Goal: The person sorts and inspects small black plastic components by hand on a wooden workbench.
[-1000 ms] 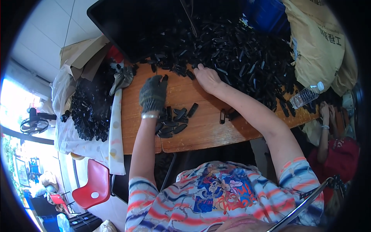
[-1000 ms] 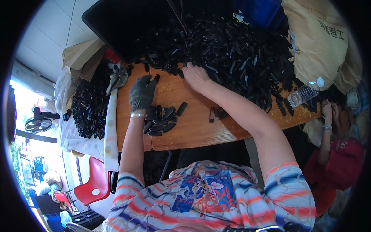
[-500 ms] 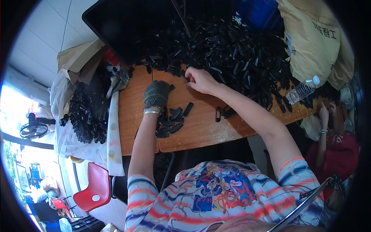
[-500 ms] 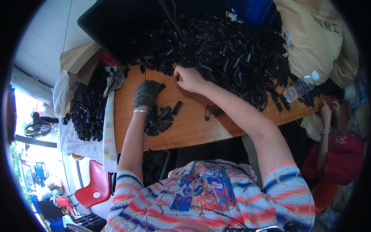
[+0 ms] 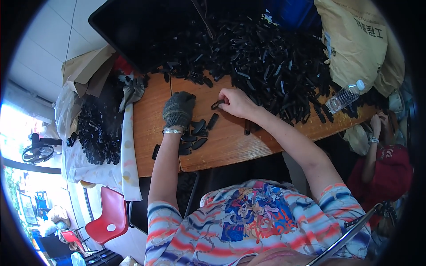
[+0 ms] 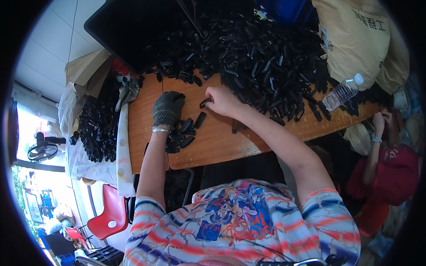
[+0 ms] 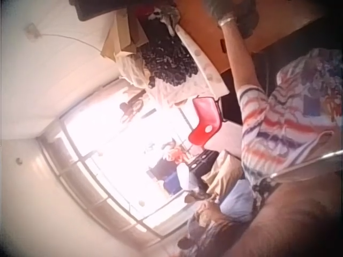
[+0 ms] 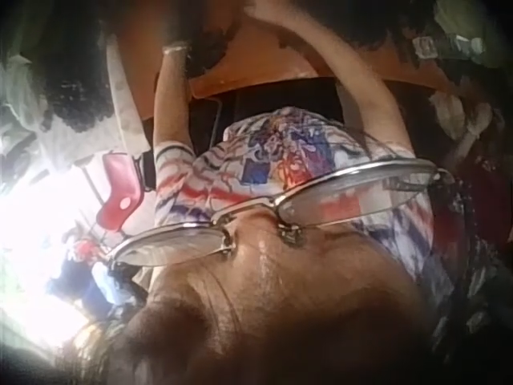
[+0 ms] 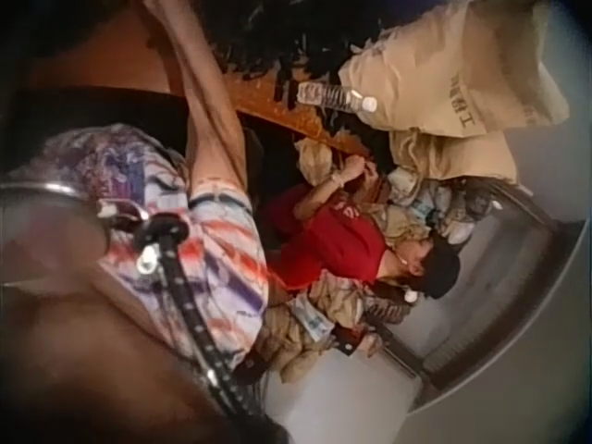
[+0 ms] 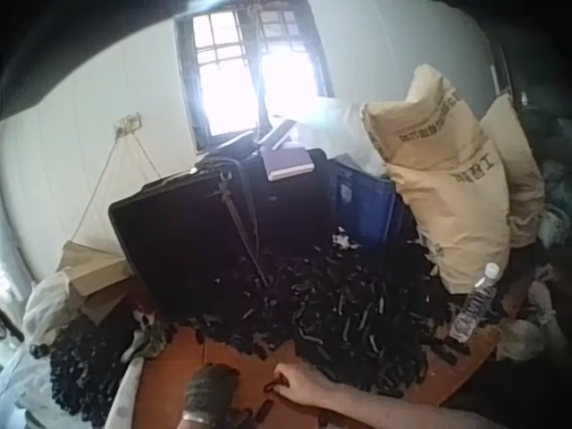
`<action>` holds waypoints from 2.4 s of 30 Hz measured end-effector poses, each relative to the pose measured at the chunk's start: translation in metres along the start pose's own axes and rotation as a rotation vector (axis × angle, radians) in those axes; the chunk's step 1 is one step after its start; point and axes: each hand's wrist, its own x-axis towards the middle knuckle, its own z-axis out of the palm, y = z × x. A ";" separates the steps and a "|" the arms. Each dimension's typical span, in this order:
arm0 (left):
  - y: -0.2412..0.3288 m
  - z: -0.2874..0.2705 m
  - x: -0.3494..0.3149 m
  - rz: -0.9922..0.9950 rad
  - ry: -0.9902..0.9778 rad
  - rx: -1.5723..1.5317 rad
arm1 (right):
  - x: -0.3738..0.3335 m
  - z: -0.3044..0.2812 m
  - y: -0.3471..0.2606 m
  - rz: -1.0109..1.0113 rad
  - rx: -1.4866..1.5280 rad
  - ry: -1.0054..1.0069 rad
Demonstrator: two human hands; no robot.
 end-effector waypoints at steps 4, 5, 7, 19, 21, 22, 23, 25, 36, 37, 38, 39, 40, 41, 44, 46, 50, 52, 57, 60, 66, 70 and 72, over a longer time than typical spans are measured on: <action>0.005 -0.006 -0.007 0.029 -0.001 -0.107 | -0.009 0.008 0.013 -0.117 -0.166 0.093; 0.007 -0.007 -0.010 0.014 0.031 -0.248 | -0.011 0.009 0.014 -0.079 -0.287 0.061; 0.003 -0.007 -0.016 -0.010 0.068 -0.387 | -0.016 0.010 0.008 -0.048 -0.406 0.023; 0.020 -0.013 -0.044 -0.203 -0.151 -1.228 | -0.020 0.013 -0.002 -0.167 -0.220 0.215; 0.023 -0.016 -0.049 -0.188 -0.162 -1.263 | -0.026 0.008 -0.020 -0.123 0.104 0.315; 0.024 -0.016 -0.050 -0.187 -0.164 -1.265 | -0.027 0.008 -0.027 -0.121 0.103 0.315; 0.026 -0.016 -0.051 -0.174 -0.167 -1.274 | -0.028 0.008 -0.034 -0.146 0.186 0.340; 0.030 -0.016 -0.052 -0.160 -0.173 -1.283 | -0.028 0.011 -0.039 -0.169 0.269 0.366; 0.045 -0.025 -0.061 -0.102 -0.097 -1.243 | -0.032 0.016 -0.044 -0.224 0.322 0.332; 0.045 -0.024 -0.063 -0.102 -0.097 -1.244 | -0.032 0.018 -0.043 -0.225 0.321 0.332; 0.045 -0.022 -0.064 -0.049 -0.072 -1.232 | -0.032 0.020 -0.042 -0.246 0.302 0.347; 0.046 -0.020 -0.065 0.008 -0.051 -1.222 | -0.033 0.020 -0.041 -0.265 0.281 0.366; 0.048 -0.019 -0.067 0.010 -0.054 -1.223 | -0.033 0.021 -0.039 -0.263 0.279 0.368; 0.050 -0.019 -0.068 0.028 -0.058 -1.200 | -0.034 0.022 -0.039 -0.293 0.234 0.405; 0.054 -0.015 -0.074 0.061 0.000 -1.105 | -0.037 0.027 -0.039 -0.340 0.120 0.439; 0.056 -0.012 -0.078 0.080 0.050 -1.037 | -0.041 0.031 -0.038 -0.348 0.046 0.443; 0.040 0.000 -0.073 0.285 0.207 -0.774 | -0.044 0.041 -0.047 -0.323 0.081 0.460; 0.036 0.003 -0.071 0.517 0.316 -0.456 | -0.047 0.047 -0.048 -0.273 0.093 0.425; 0.031 0.006 -0.076 0.018 -0.057 -1.352 | -0.045 0.062 -0.056 -0.174 0.384 0.278; 0.028 0.002 -0.079 -0.066 -0.044 -1.445 | -0.037 0.072 -0.055 -0.217 0.366 0.266; 0.026 -0.014 -0.080 0.266 0.155 -0.727 | -0.034 0.072 -0.050 -0.127 0.452 0.157; 0.020 -0.026 -0.077 0.447 0.231 -0.209 | -0.030 0.051 -0.041 -0.116 0.423 0.016; 0.003 -0.026 -0.070 0.347 0.149 -0.245 | -0.027 0.043 -0.026 -0.275 0.221 0.137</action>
